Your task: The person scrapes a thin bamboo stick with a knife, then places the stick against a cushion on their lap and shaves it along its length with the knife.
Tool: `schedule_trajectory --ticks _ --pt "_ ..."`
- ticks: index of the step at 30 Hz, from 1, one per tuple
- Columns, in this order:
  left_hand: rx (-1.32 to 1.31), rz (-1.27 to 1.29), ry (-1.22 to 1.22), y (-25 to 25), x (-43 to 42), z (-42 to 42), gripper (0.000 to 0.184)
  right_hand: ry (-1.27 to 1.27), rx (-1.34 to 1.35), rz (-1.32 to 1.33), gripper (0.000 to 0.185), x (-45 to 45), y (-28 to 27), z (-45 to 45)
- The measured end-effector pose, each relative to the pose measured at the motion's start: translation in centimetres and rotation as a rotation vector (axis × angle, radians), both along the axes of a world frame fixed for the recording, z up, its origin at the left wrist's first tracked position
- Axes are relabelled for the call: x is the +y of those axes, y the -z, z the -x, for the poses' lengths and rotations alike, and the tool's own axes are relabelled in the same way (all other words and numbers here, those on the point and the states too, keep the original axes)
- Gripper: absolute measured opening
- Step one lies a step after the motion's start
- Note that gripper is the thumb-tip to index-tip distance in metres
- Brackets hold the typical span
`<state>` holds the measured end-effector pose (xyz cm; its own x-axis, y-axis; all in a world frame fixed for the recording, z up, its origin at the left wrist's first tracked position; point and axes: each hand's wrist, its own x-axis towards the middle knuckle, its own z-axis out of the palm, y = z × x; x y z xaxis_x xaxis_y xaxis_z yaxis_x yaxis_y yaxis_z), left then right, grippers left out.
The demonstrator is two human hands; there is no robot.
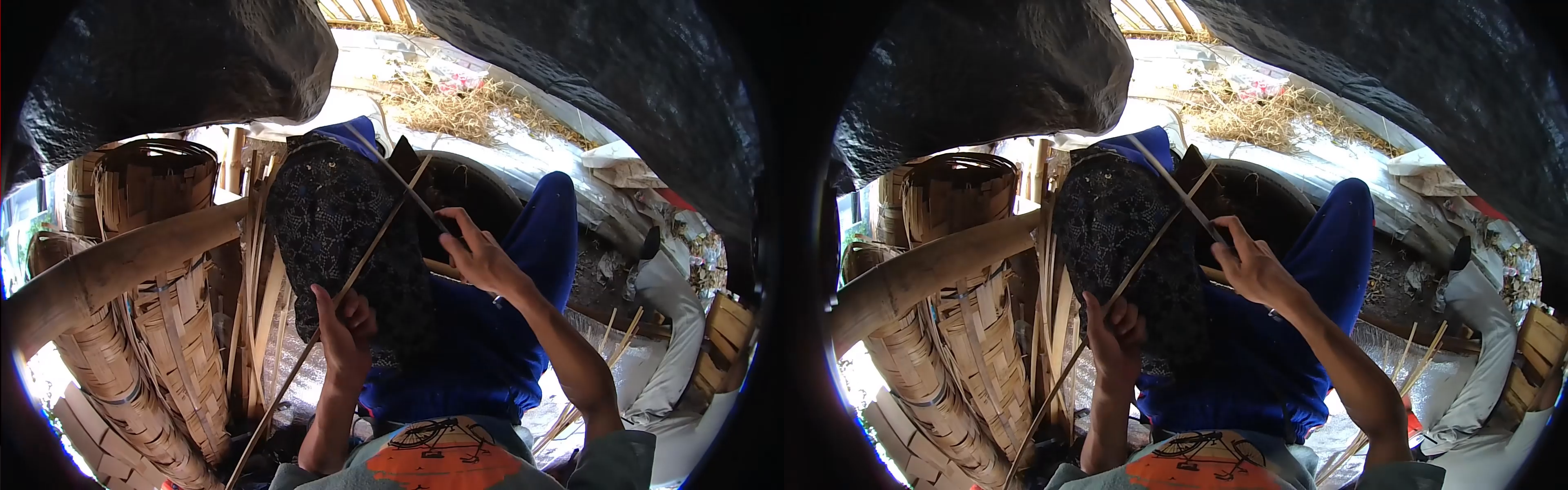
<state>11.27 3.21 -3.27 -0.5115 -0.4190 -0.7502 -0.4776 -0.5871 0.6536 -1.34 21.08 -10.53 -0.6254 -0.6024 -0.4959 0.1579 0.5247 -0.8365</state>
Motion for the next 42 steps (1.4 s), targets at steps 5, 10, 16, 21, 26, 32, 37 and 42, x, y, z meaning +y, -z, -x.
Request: schedule_trajectory --ticks 5,10,16,21,26,32,37,42 --pt "-0.032 -0.197 -0.088 -0.2 0.6 -0.2 0.057 0.391 -0.351 0.042 0.049 -4.3 -0.2 0.9" --pt "0.062 -0.267 -0.032 0.2 0.4 -1.0 0.056 0.544 -0.492 0.154 0.036 -7.3 2.7 3.3" --pt "0.095 -0.274 0.035 1.0 0.3 -1.7 0.057 0.619 -0.559 0.189 0.027 -8.1 3.9 4.3" --pt "-0.138 -0.511 0.116 -5.1 1.4 -2.6 0.073 0.644 -0.548 0.209 0.024 -8.3 4.5 4.8" --pt "-0.098 -0.244 0.577 -12.3 1.8 -1.2 0.069 0.724 -0.482 0.227 0.021 -8.1 4.6 5.5" --pt "-0.321 0.211 0.849 -15.4 -1.6 0.7 0.061 0.682 -0.406 0.282 0.016 -8.6 5.0 6.5" --pt "-0.523 0.601 1.047 -20.0 -8.0 -0.6 0.054 0.627 -0.384 0.314 0.018 -9.2 4.2 6.5" --pt "-0.107 0.816 1.119 -2.8 -7.0 6.0 0.043 0.568 -0.390 0.431 0.020 -10.0 3.0 6.5"
